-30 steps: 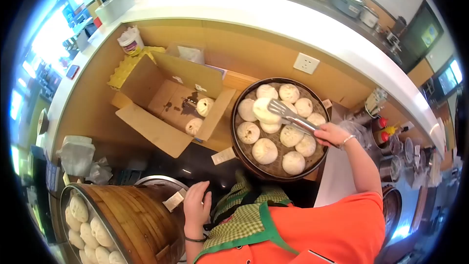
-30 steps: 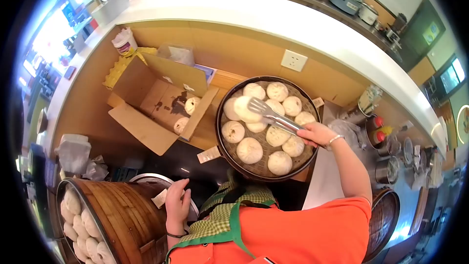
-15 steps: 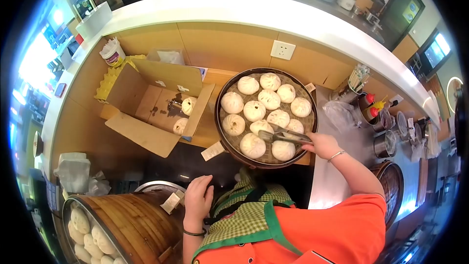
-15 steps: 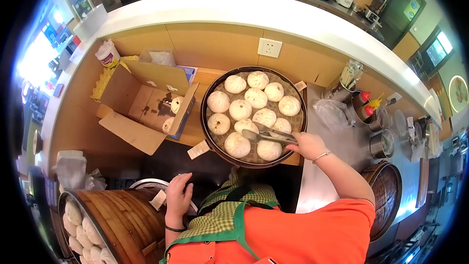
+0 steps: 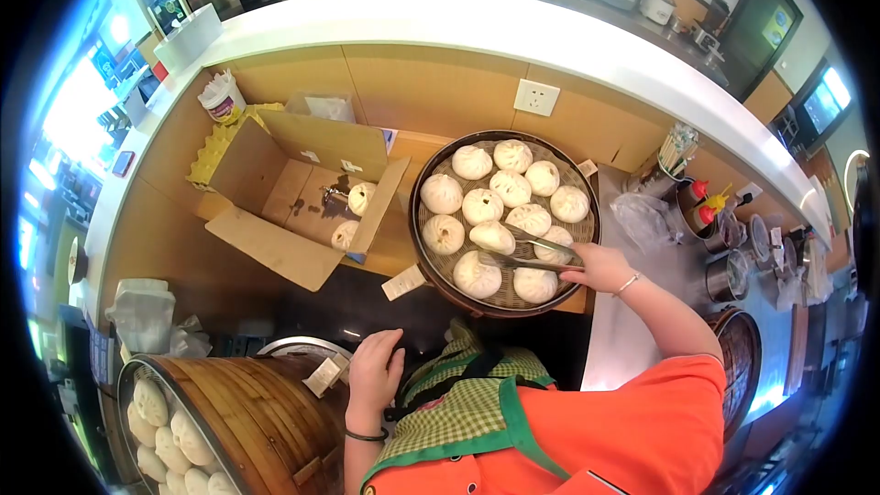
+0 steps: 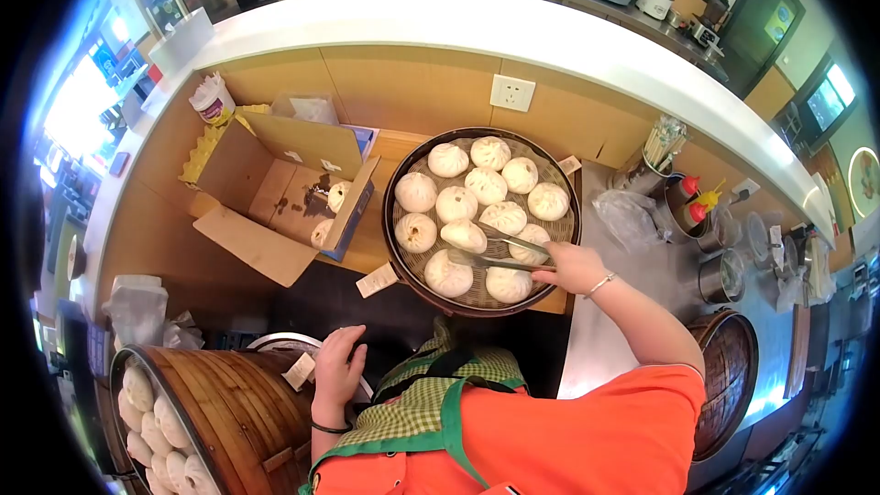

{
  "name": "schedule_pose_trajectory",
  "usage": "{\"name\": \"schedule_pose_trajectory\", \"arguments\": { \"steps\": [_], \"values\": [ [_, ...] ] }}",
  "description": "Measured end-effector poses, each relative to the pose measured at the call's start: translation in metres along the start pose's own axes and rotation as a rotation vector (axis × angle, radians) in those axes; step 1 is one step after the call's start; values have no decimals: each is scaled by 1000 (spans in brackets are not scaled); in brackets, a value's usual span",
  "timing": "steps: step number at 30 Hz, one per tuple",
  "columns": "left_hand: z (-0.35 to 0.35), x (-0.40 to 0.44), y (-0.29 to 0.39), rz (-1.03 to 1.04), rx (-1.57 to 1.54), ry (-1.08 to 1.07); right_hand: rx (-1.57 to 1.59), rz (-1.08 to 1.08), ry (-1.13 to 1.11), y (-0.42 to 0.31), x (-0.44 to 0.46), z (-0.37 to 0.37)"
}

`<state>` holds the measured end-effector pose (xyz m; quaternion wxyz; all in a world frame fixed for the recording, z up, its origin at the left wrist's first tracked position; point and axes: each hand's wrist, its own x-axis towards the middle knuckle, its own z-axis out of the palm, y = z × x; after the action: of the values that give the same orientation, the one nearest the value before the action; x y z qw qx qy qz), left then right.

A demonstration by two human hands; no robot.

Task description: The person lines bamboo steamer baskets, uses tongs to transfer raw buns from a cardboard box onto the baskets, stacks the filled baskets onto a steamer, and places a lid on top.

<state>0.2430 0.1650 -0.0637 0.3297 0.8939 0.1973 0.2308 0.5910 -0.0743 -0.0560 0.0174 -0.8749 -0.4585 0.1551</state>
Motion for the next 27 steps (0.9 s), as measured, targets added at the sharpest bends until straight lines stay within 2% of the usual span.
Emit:
{"name": "schedule_pose_trajectory", "arguments": {
  "steps": [2, 6, 8, 11, 15, 17, 18, 21, 25, 27],
  "values": [
    [0, 3, 4, -1, 12, -15, 50, 38, -92, -5, 13, 7],
    [-2, 5, 5, 9, 36, -18, -15, 49, -42, -6, 19, 8],
    [-1, 2, 3, -15, 48, 6, -208, 16, 285, -5, 11, 6],
    [0, 1, 3, -31, 50, -11, -360, -104, 398, -4, 16, 16],
    [1, 0, 2, -60, 37, -41, -175, -118, 260, 2, 3, 3],
    [0, -1, 2, -79, 41, -10, 105, 37, -36, 12, -3, -16],
    [1, -2, 0, -81, 37, -12, 135, 96, -150, 12, -1, -25],
    [5, 0, -3, -76, 52, -7, 4, 52, -242, 9, 13, -21],
    [4, 8, 0, -83, 43, -49, -118, 11, -110, 2, 16, -24],
    [3, 11, 0, -74, 49, -40, -314, -76, 2, 5, 16, -21]
  ]
}}
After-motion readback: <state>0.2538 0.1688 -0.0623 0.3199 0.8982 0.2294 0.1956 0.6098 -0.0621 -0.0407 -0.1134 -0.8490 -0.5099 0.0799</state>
